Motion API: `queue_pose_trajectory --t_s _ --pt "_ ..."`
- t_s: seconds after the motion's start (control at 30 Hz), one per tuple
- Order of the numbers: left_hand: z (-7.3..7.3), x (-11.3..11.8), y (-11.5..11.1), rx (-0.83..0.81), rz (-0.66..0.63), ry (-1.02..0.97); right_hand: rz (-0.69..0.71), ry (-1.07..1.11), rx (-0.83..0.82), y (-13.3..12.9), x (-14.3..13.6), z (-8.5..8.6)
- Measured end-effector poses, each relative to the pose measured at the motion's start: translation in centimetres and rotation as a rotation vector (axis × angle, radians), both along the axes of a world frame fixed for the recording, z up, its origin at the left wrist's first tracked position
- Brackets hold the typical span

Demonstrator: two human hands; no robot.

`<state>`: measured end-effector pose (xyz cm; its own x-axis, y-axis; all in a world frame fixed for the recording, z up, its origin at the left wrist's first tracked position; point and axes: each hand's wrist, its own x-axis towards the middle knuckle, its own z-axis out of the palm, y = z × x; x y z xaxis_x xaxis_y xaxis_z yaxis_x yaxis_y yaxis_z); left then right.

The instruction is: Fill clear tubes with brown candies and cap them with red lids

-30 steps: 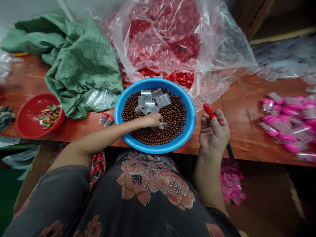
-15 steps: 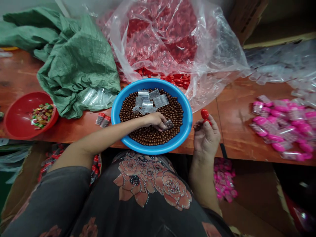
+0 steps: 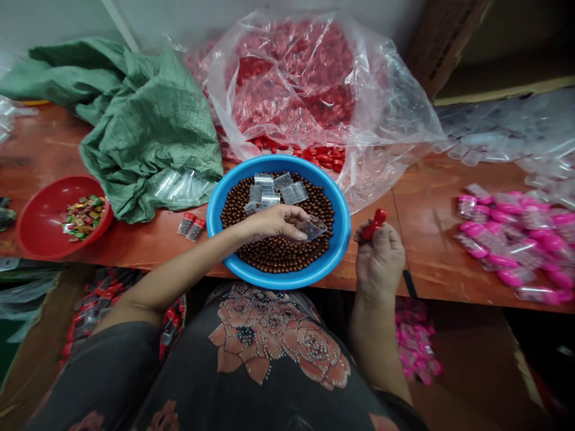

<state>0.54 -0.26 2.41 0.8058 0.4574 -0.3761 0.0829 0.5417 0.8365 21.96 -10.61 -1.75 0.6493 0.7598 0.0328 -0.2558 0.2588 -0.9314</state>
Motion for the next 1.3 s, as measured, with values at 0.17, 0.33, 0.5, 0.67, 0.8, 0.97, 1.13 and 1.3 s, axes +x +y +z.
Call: queue_pose_trajectory --t_s 0.17,0.33,0.5,0.67,0.8,0.97,1.13,1.3 --pt "1.3 -1.4 -0.9 0.113 0.133 0.026 0.170 -0.011 -0.022 1.3 -1.5 1.4" --pt "1.6 -2.6 -2.0 0.116 0.238 0.012 0.353 -0.029 -0.050 2.6 -3.5 3.2" --pt "1.5 -4.0 -3.0 0.086 0.288 -0.001 0.456 -0.050 -0.047 3.2 -5.0 4.4" --pt "1.1 -4.8 -3.6 0.091 0.354 0.017 0.466 0.005 -0.032 3.1 -6.1 4.6" --pt "0.9 -4.9 -4.0 0.034 0.373 -0.011 0.463 0.097 -0.043 3.0 -6.8 4.5" --pt "0.7 -5.0 -4.4 -0.036 0.394 -0.037 0.414 0.044 -0.032 3.2 -7.4 4.5" --pt "0.3 -5.3 -4.6 0.096 0.404 -0.012 0.405 -0.058 -0.104 3.2 -7.9 4.1" --pt "-0.1 -5.8 -4.5 0.268 0.464 -0.034 0.511 -0.337 -0.107 2.9 -7.4 3.9"
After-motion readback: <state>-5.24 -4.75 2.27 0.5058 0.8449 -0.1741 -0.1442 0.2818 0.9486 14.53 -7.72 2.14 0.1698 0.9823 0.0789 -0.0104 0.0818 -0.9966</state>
